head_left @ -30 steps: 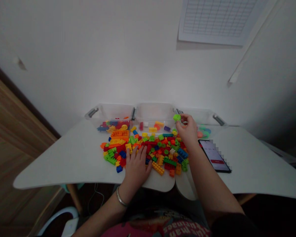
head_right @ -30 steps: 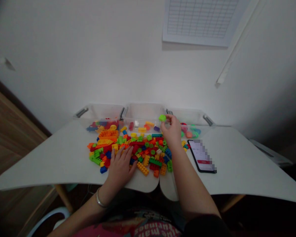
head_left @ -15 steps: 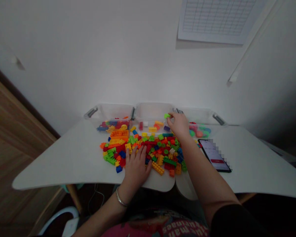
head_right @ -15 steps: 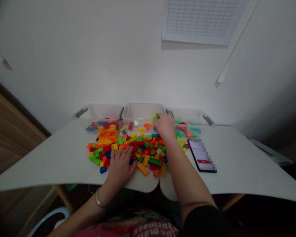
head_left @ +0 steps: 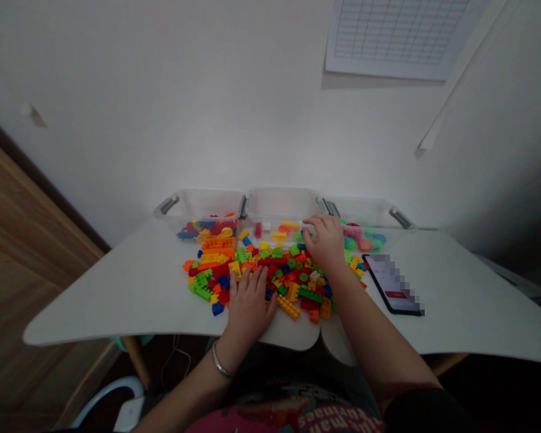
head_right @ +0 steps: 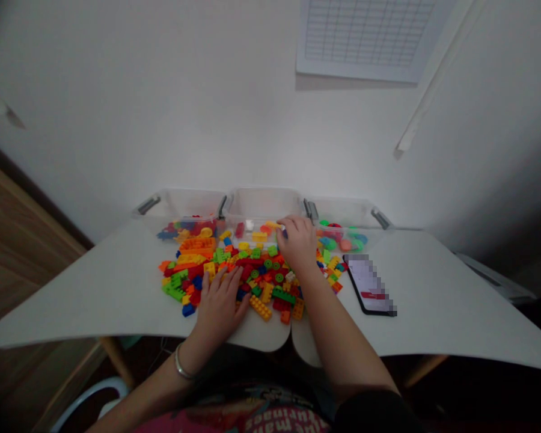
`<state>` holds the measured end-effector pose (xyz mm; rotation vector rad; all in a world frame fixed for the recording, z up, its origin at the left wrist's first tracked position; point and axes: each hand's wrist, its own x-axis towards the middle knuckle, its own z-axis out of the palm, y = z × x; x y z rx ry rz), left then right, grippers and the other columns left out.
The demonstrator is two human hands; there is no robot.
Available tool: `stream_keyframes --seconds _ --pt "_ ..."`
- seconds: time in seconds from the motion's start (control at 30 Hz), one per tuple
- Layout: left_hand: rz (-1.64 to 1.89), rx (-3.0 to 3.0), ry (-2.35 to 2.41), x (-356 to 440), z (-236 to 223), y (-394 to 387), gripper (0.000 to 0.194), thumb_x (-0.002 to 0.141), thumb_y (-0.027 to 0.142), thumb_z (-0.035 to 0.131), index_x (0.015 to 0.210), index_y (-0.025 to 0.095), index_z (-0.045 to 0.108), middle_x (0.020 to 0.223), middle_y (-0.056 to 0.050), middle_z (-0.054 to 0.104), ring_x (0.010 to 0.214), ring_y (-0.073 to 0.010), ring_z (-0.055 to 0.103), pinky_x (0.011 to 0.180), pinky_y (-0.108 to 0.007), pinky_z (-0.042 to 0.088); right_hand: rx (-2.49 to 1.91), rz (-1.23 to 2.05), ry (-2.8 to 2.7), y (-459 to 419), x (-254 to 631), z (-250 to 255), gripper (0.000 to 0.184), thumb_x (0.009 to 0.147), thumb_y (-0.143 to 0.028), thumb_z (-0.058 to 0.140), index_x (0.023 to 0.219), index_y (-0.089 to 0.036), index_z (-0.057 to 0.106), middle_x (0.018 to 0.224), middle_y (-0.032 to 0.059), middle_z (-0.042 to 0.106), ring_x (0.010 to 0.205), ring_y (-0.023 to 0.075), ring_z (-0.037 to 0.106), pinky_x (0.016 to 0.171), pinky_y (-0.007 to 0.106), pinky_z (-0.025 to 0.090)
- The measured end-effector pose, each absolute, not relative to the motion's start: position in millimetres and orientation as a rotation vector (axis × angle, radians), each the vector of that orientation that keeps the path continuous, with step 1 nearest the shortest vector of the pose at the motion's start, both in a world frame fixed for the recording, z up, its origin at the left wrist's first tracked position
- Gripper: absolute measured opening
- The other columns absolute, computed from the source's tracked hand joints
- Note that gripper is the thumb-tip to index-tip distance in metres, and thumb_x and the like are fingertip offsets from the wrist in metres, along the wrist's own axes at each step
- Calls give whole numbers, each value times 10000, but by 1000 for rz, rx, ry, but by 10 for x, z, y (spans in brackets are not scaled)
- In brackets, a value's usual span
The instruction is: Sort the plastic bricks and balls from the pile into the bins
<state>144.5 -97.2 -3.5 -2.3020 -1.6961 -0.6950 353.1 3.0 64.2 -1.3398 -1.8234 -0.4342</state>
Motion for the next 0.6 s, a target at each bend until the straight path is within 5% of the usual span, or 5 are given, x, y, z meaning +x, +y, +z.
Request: stream_keyframes --seconds 0.1,0.43,0.6 --pt "-697 -2299 -1694 1447 -36 -972 576 897 397 520 1403 121 509 1371 -133 597 1299 -373 490 1155 -640 225 -1312 -333 -2008 -51 3507 590 202 921 -249 511 955 -202 705 981 77 705 977 237 584 939 370 429" --pt "-677 -2306 -1692 1448 -23 -974 568 907 402 501 1402 122 508 1384 -135 585 1312 -374 479 1151 -640 239 -1534 -175 -2262 -10 3488 304 364 862 -255 598 1216 -186 645 1221 80 685 1124 254 569 1019 371 406" --pt "-677 -2306 -1686 1444 -24 -974 575 906 402 501 1404 115 505 1382 -140 586 1312 -375 479 1147 -645 243 -1579 -188 -2290 -2 3481 282 309 859 -242 584 1151 -186 667 1186 88 695 1086 250 583 999 364 409"
